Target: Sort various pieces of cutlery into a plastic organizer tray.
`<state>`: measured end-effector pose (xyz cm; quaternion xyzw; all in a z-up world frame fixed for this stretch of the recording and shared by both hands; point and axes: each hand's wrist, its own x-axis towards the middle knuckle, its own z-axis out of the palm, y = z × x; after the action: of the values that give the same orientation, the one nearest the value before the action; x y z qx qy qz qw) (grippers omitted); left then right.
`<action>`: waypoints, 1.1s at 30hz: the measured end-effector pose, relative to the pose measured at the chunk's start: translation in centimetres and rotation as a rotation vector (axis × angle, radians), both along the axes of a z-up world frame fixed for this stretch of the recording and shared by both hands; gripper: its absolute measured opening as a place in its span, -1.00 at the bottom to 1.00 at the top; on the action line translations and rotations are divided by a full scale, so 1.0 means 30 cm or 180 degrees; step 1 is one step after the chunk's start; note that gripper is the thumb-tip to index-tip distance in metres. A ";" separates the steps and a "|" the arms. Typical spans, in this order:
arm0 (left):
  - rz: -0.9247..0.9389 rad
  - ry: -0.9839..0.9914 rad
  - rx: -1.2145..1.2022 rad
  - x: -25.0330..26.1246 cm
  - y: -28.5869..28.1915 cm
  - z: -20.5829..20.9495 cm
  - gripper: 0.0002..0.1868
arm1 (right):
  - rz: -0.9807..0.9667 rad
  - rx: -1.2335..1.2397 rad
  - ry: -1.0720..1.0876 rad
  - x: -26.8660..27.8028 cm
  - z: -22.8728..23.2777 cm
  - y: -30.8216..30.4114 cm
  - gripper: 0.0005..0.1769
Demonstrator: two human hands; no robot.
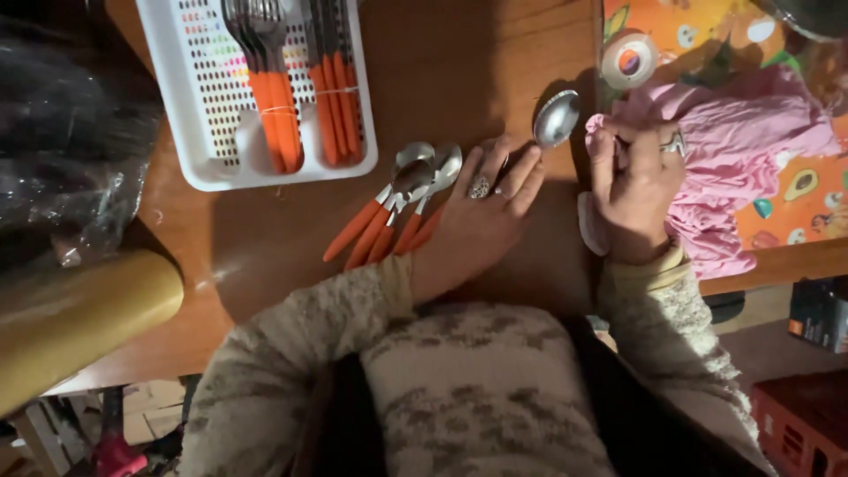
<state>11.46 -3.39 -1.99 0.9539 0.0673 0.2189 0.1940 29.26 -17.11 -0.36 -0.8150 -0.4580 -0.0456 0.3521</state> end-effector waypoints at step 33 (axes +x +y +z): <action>0.0163 0.0528 0.0592 -0.411 0.190 0.199 -0.58 | 0.0121 -0.0106 -0.0400 0.012 -0.036 -0.016 -0.96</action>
<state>-0.87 2.32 3.97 0.9806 0.0868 0.1494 0.0928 29.62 -17.58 -1.46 -0.8074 -0.4953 -0.0824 0.3098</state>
